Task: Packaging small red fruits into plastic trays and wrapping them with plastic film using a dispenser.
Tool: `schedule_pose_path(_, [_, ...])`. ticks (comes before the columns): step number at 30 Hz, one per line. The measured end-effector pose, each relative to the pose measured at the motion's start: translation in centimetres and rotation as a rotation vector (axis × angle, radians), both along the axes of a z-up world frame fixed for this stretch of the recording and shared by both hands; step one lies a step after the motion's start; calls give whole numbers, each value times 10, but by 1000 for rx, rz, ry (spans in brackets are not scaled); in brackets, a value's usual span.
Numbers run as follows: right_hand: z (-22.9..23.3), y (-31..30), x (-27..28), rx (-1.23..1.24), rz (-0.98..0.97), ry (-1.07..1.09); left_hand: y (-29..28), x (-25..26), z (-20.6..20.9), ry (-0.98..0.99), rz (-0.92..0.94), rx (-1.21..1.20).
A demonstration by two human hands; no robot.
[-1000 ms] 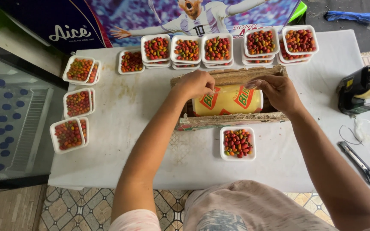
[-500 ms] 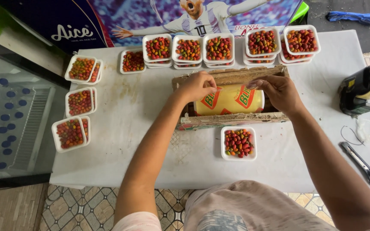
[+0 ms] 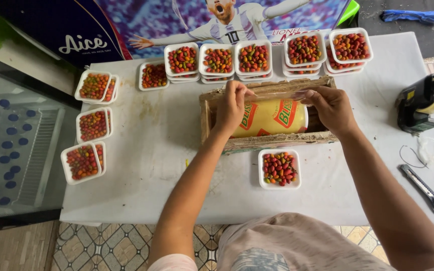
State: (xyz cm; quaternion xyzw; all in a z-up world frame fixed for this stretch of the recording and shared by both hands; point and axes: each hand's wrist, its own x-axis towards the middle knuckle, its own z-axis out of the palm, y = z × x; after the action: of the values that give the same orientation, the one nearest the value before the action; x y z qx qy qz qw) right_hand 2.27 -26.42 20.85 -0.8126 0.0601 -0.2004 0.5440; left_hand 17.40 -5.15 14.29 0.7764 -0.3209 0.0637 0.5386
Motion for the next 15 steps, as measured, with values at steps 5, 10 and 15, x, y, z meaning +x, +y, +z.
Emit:
schedule_pose_path(5, [-7,-3,-2,33,13,-13,-19,6,-7,-21,99,-113])
schedule_pose_path(10, [-12,-5,-3,140,3,-28,-32,16,-6,168,107,-261])
schedule_pose_path(15, [-22,-13,0,279,-27,-55,-29,31,2,281,-168,-22])
